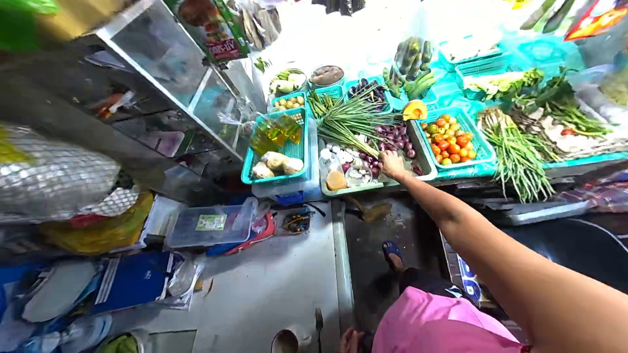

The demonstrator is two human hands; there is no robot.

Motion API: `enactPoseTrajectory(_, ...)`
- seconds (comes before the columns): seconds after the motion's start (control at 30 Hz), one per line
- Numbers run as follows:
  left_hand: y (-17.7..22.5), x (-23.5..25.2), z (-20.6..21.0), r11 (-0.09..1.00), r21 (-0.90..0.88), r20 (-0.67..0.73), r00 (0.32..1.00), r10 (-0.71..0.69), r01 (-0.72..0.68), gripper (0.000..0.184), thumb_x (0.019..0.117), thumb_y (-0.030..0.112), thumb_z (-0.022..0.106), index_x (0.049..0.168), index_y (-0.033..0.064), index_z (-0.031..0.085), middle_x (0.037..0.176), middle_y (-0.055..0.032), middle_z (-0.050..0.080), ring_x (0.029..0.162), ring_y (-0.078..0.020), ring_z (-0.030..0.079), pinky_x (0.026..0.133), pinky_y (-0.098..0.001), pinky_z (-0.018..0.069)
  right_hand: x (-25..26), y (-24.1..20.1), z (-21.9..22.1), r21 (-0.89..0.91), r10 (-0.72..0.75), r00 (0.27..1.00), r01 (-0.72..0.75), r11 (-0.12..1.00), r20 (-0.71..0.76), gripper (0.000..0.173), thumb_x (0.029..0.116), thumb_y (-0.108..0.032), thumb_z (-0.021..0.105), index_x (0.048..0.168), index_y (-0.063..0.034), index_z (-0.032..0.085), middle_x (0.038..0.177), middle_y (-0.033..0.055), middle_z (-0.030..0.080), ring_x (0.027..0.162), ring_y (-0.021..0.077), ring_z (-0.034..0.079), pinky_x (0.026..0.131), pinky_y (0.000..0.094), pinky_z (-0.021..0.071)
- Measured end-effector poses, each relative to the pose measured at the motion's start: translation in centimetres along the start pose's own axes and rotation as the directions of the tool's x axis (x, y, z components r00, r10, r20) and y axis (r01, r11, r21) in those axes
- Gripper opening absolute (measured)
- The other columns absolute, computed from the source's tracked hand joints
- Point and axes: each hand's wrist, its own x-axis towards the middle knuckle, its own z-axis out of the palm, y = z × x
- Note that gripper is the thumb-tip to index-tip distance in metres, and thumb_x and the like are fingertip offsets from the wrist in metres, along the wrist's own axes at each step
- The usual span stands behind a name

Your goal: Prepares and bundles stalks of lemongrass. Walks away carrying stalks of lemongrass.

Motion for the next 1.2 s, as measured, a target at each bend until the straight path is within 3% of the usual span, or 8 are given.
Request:
enactPoseTrajectory(0.27, 9.0, 1.5, 8.4, 0.994, 0.061, 0.096, 0.992, 0.086, -0.092, 0.039, 0.1044, 0.01, 0.056, 0.138, -0.0098, 0.052, 0.123, -0.0267, 0.066, 0.109, -0.0294, 0.068, 0.098, -0.0436, 0.0535, 6.1, 2.4, -0.6, -0.186, -0.067, 0.979, 0.103, 0.977, 0.192, 0.054, 0.0884, -0.031, 0.079, 0.129, 0.0019, 0.064, 0.139, 0.0294, 0.056, 0.134, 0.0495, 0.047, 0.105, 0.0711, 0.0365)
enactPoseTrajectory(0.37, 9.8, 2.3, 8.7, 0.985, 0.14, 0.101, 0.991, 0.088, -0.102, 0.039, 0.1035, 0.009, 0.057, 0.137, -0.0112, 0.053, 0.126, -0.0294, 0.064, 0.114, -0.0328, 0.065, 0.103, -0.0452, 0.0498, 6.3, 0.9, -4.0, -0.083, -0.074, 0.954, 0.102, 0.991, 0.289, 0.052, 0.0889, -0.03, 0.079, 0.126, 0.004, 0.065, 0.136, 0.03, 0.057, 0.133, 0.0487, 0.049, 0.106, 0.0705, 0.0364)
enactPoseTrajectory(0.47, 10.3, 3.5, 8.6, 0.988, 0.134, 0.063, 0.996, 0.068, -0.076, 0.04, 0.1038, 0.01, 0.056, 0.138, -0.0097, 0.053, 0.122, -0.0286, 0.066, 0.11, -0.0331, 0.066, 0.1, -0.0477, 0.0517, 3.5, -3.6, -12.2, 0.312, -0.114, 0.938, 0.007, 0.95, 0.328, 0.03, 0.105, -0.015, 0.056, 0.121, 0.0099, 0.06, 0.108, 0.03, 0.065, 0.094, 0.0397, 0.066, 0.086, 0.0551, 0.0521)
enactPoseTrajectory(0.53, 10.7, 4.3, 8.7, 0.995, 0.084, 0.036, 0.999, 0.04, -0.043, 0.039, 0.1056, 0.011, 0.054, 0.14, -0.0087, 0.051, 0.122, -0.0283, 0.066, 0.109, -0.0332, 0.067, 0.097, -0.048, 0.0532, 5.0, -4.3, -14.4, 0.433, -0.107, 0.929, -0.062, 0.899, 0.355, 0.024, 0.1051, -0.012, 0.055, 0.122, 0.0054, 0.057, 0.098, 0.0228, 0.066, 0.076, 0.0281, 0.066, 0.073, 0.0436, 0.056)
enactPoseTrajectory(0.7, 12.8, 6.1, 10.3, 0.997, 0.026, 0.002, 0.997, 0.074, -0.074, 0.038, 0.1055, 0.012, 0.055, 0.139, -0.0068, 0.053, 0.122, -0.0261, 0.067, 0.109, -0.0321, 0.067, 0.093, -0.0472, 0.0544, 11.4, -0.8, -9.5, 0.097, -0.188, 0.834, 0.161, 0.982, 0.518, 0.048, 0.0943, -0.029, 0.075, 0.125, 0.006, 0.063, 0.115, 0.0293, 0.066, 0.108, 0.0441, 0.065, 0.097, 0.0635, 0.0476)
enactPoseTrajectory(0.93, 12.6, 4.5, 12.1, 0.998, -0.031, -0.021, 0.998, 0.056, -0.056, 0.036, 0.1055, 0.009, 0.053, 0.137, -0.008, 0.054, 0.12, -0.0238, 0.068, 0.105, -0.0252, 0.068, 0.093, -0.04, 0.0552, 8.9, 1.4, -1.7, -0.052, -0.039, 0.812, 0.085, 0.995, 0.583, 0.051, 0.0914, -0.043, 0.072, 0.12, -0.0017, 0.068, 0.118, 0.0273, 0.067, 0.112, 0.047, 0.063, 0.09, 0.0702, 0.0471)
enactPoseTrajectory(1.07, 11.9, 3.2, 12.0, 0.999, -0.039, -0.065, 0.998, 0.003, -0.006, 0.036, 0.1062, 0.008, 0.051, 0.137, -0.0101, 0.053, 0.12, -0.0244, 0.067, 0.103, -0.0215, 0.068, 0.092, -0.0362, 0.0547, 7.1, -3.0, -9.4, 0.208, -0.071, 0.796, -0.07, 0.976, 0.601, 0.037, 0.1049, -0.027, 0.058, 0.127, 0.0028, 0.06, 0.114, 0.0249, 0.064, 0.102, 0.0358, 0.063, 0.093, 0.0556, 0.0488)
enactPoseTrajectory(1.2, 11.7, 3.3, 12.2, 0.993, -0.113, -0.065, 0.997, -0.049, 0.042, 0.036, 0.1074, 0.011, 0.05, 0.139, -0.0066, 0.052, 0.118, -0.0218, 0.068, 0.101, -0.0217, 0.069, 0.088, -0.0374, 0.0563, 12.9, -6.0, -15.4, 0.568, -0.149, 0.9, -0.124, 0.814, 0.41, 0.037, 0.1039, -0.034, 0.053, 0.112, -0.0007, 0.065, 0.092, 0.011, 0.065, 0.076, 0.0182, 0.062, 0.071, 0.0429, 0.0541)
